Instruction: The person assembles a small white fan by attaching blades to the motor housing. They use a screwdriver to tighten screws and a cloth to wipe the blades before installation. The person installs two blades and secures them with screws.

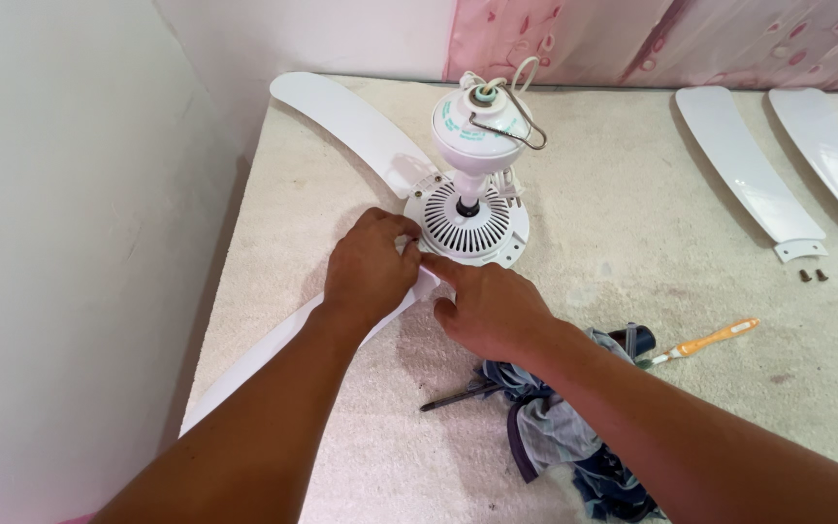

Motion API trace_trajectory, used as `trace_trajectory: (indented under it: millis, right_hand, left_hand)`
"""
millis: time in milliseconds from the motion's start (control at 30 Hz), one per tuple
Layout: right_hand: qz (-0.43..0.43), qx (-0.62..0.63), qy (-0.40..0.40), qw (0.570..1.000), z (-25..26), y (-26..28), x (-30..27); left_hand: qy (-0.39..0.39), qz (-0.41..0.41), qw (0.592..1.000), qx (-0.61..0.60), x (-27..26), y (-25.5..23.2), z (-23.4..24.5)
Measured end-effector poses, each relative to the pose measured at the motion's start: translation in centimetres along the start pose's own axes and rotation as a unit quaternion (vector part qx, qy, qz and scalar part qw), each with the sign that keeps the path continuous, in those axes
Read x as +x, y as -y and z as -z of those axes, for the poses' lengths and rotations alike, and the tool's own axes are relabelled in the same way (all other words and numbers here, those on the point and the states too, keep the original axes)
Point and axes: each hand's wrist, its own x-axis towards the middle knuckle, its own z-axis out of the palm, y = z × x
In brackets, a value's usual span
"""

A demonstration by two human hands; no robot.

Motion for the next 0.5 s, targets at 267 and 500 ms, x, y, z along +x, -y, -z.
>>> trace_trajectory:
  millis: [267, 500]
  right_hand:
    - [-0.014, -0.013, 0.020, 1.000, 0.12, -0.03, -0.07]
    - [-0.022, -0.014, 0.033, 0.999, 0.20, -0.09, -0.25]
  left_hand:
    - [0.022, 0.027, 0.999, 0.025, -0.08, -0.56, 0.44]
    - [0.040, 0.052, 0.997, 0.034, -0.21, -0.91, 0.83]
